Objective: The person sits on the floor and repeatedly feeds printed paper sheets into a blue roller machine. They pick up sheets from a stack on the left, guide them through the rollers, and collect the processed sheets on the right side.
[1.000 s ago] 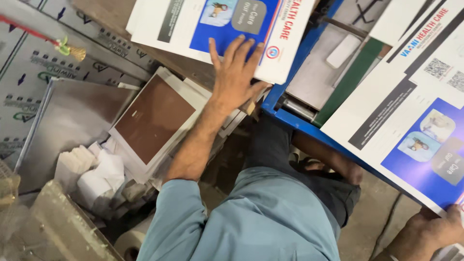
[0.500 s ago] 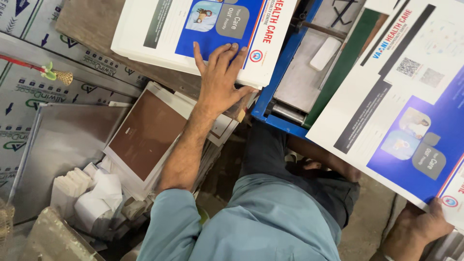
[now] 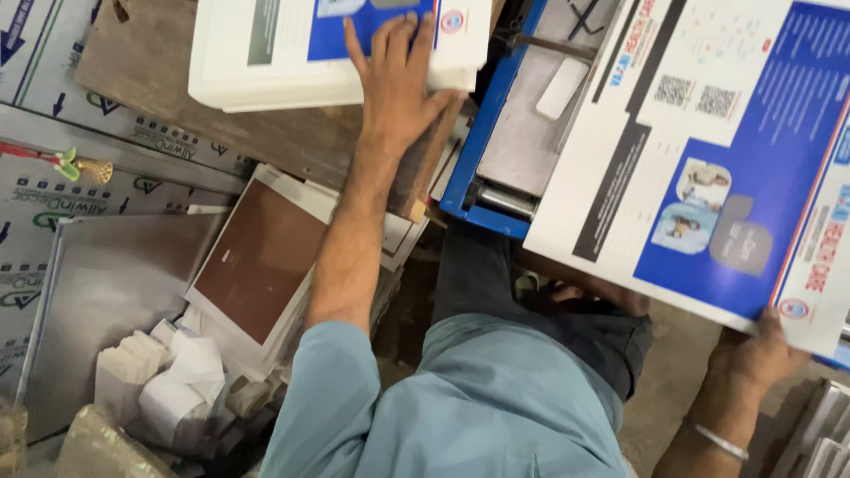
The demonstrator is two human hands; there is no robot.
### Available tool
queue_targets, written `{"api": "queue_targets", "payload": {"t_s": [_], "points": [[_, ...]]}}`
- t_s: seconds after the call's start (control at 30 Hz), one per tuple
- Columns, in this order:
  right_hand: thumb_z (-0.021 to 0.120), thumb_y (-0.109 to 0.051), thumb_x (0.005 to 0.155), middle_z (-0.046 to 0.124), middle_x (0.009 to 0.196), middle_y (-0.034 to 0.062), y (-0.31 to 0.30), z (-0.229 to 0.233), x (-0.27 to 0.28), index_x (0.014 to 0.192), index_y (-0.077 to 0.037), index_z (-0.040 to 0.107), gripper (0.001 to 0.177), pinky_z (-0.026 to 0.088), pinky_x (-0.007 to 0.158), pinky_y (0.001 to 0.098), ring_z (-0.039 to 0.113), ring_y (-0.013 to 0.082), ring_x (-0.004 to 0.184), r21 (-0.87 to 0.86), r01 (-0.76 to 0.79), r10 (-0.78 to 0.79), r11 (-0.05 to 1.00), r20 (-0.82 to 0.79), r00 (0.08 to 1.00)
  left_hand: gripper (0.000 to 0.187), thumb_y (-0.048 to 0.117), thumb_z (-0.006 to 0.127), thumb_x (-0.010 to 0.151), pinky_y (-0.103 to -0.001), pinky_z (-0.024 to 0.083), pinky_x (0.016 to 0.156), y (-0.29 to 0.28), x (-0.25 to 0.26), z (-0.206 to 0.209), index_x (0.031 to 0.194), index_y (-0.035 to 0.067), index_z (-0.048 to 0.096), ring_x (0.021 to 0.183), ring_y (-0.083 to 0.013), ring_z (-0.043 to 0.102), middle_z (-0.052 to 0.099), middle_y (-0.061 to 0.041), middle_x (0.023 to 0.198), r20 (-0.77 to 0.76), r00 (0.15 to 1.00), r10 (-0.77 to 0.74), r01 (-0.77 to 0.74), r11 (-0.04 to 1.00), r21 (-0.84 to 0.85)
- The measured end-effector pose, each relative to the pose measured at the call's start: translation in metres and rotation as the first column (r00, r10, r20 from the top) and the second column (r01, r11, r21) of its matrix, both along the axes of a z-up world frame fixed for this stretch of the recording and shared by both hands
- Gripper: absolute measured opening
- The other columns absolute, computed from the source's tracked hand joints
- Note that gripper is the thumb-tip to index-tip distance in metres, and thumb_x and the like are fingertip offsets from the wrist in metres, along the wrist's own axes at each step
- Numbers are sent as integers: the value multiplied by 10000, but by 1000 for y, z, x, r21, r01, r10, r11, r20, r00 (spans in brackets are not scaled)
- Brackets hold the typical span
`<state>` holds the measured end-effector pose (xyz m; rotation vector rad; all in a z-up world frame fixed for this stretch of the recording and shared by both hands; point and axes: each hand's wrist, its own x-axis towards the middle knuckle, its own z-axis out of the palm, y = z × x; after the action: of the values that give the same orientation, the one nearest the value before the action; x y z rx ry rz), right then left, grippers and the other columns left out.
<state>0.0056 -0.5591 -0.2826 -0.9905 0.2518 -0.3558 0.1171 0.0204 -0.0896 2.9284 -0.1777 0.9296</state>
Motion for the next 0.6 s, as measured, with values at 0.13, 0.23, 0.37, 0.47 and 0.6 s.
{"api": "queue_targets", "payload": {"t_s": [0.13, 0.23, 0.37, 0.47, 0.6], "points": [[550, 83, 1073, 602, 1501, 226, -3, -8, 32, 1497, 62, 430, 441, 645, 1170, 505, 699, 355, 1365, -153, 58, -66, 987, -50, 997, 1041, 556, 956, 701, -705, 50, 1195, -1, 18, 3, 1484, 43, 500, 1347, -333, 444, 539, -145, 1366, 15, 999, 33, -33, 999, -24], [587, 97, 1034, 599, 1488, 233, 4, -11, 63, 1503, 69, 426, 497, 624, 1116, 462, 685, 338, 1309, -55, 98, -99, 994, -25, 995, 1031, 538, 947, 687, -647, 180, 1190, -4, 12, 6, 1457, 12, 506, 1315, -363, 453, 530, -190, 1381, 24, 999, 29, -29, 1000, 8], [598, 51, 950, 608, 1404, 218, 17, 0, 103, 1406, 18, 371, 510, 672, 1045, 467, 712, 328, 1233, 0, 207, -206, 978, -81, 975, 781, 342, 913, 808, -527, 390, 1095, 9, -2, 17, 1425, 0, 577, 1248, -366, 521, 579, -180, 1351, -14, 999, -51, 52, 998, 41], [548, 3, 923, 600, 1397, 205, 22, 1, 122, 1416, -12, 400, 514, 656, 1031, 489, 703, 338, 1225, -7, 116, -116, 993, -34, 993, 562, 171, 860, 901, -447, 481, 1040, 18, -18, 18, 1400, 42, 635, 1204, -316, 580, 634, -112, 1312, -21, 996, -85, 85, 996, 15], [538, -76, 1103, 592, 1508, 263, 4, 5, 154, 1499, 71, 524, 422, 614, 1209, 545, 674, 390, 1395, 24, -138, 136, 990, 68, 988, 508, 134, 843, 851, -418, 508, 948, 13, -23, 23, 1328, 76, 676, 1105, -296, 602, 666, -94, 1256, 53, 996, -67, 68, 997, -25]]}}
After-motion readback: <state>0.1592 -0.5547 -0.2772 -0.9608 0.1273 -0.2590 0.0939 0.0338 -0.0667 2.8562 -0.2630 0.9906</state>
